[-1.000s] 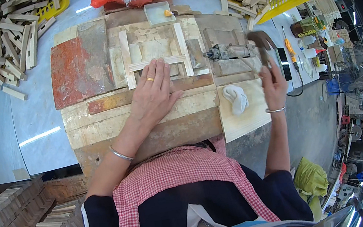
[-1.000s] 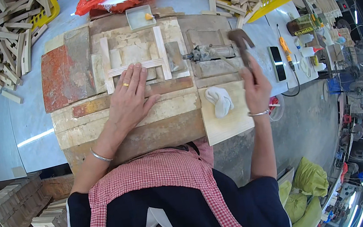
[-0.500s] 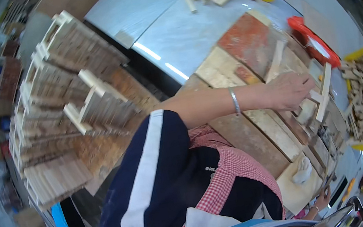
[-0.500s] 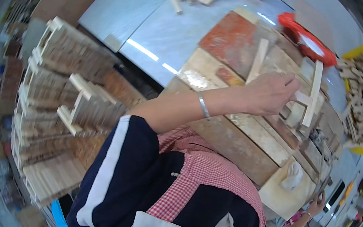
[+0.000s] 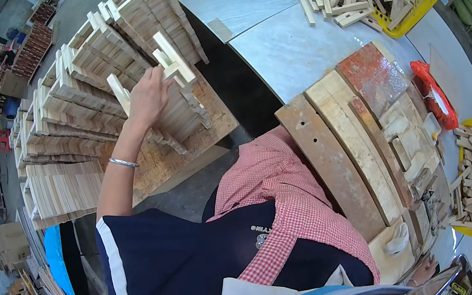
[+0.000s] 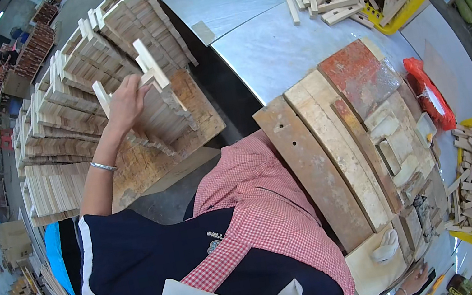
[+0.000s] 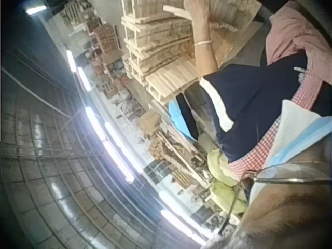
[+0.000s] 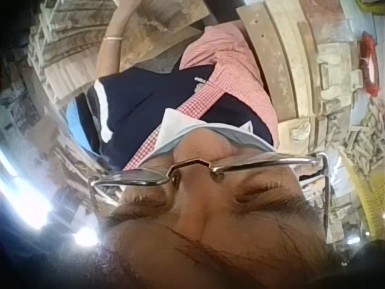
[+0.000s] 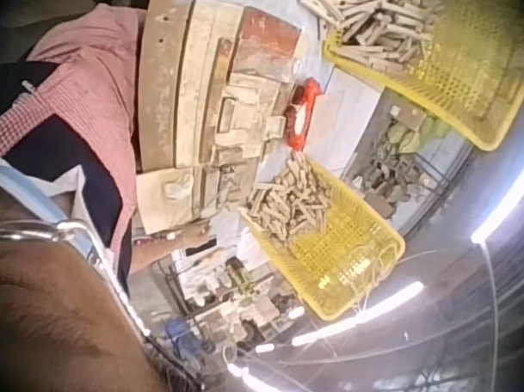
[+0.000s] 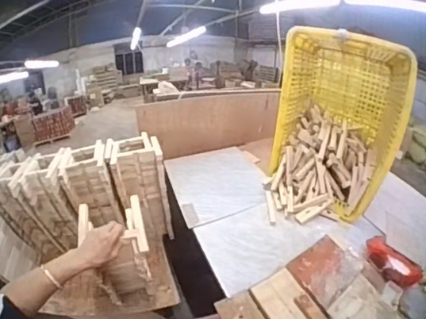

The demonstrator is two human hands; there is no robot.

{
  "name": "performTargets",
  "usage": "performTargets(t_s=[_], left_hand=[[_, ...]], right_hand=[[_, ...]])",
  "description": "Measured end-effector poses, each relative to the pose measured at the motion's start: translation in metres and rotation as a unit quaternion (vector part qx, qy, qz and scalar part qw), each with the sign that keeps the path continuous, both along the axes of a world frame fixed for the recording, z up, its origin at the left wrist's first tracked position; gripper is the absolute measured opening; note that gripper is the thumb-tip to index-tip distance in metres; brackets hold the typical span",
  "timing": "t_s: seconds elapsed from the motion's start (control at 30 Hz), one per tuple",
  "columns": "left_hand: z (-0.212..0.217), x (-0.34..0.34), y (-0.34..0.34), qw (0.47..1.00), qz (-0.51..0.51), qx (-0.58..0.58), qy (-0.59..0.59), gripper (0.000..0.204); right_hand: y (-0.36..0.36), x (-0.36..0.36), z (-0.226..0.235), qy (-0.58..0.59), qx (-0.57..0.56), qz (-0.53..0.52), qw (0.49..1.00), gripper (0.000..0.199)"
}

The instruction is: The worker applies glue to wooden slats and assembles them into larger blocks using a hammer and jig.

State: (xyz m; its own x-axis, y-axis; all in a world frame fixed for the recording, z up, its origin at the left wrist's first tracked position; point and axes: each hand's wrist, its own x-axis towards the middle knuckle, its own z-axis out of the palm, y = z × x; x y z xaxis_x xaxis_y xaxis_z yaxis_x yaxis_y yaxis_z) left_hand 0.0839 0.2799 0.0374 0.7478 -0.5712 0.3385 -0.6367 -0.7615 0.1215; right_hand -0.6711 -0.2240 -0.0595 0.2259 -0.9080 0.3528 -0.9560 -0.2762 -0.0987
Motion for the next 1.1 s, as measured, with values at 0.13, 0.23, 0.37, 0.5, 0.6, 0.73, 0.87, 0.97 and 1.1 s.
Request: performTargets(t_s=[0.13, 0.23, 0.37, 0.5, 0.6, 0.73, 0.87, 0.97, 1.1], left_hand=[[-0.029, 0.021, 0.013, 0.998, 0.006, -0.003, 0.062, 0.022], [-0.043, 0.027, 0.035, 0.999, 0.011, -0.006, 0.044, 0.032], [-0.025, 0.032, 0.028, 0.995, 0.029, -0.011, 0.091, 0.029], [-0.011, 0.046, 0.015, 0.998, -0.017, 0.016, 0.062, 0.030], [0.046, 0.048, -0.049, 0.989, -0.038, -0.086, 0.113, 0.036], [0.062, 0.085, -0.157, 0.956, -0.088, -0.135, 0.246, 0.040], [0.001, 0.155, -0.258, 0.926, -0.130, -0.170, 0.312, 0.047], [-0.028, 0.196, -0.324, 0.899, -0.100, -0.217, 0.368, 0.052], [-0.074, 0.257, -0.399, 0.879, -0.117, -0.287, 0.363, 0.055]], right_hand=[[-0.004, 0.054, 0.041, -0.048, -0.006, 0.025, 0.999, 0.035], [-0.004, 0.118, 0.061, -0.152, -0.005, 0.119, 0.981, 0.034], [-0.007, 0.174, 0.068, -0.156, 0.002, 0.165, 0.974, 0.028], [-0.004, 0.243, 0.090, -0.185, -0.011, 0.229, 0.956, 0.026], [-0.019, 0.309, 0.110, -0.234, 0.057, 0.263, 0.934, 0.024], [-0.057, 0.434, 0.121, -0.347, 0.176, 0.343, 0.855, 0.022], [-0.100, 0.559, 0.095, -0.299, 0.250, 0.337, 0.857, 0.031], [-0.118, 0.632, 0.087, -0.234, 0.267, 0.314, 0.881, 0.038], [-0.159, 0.706, 0.052, -0.236, 0.319, 0.282, 0.873, 0.046]])
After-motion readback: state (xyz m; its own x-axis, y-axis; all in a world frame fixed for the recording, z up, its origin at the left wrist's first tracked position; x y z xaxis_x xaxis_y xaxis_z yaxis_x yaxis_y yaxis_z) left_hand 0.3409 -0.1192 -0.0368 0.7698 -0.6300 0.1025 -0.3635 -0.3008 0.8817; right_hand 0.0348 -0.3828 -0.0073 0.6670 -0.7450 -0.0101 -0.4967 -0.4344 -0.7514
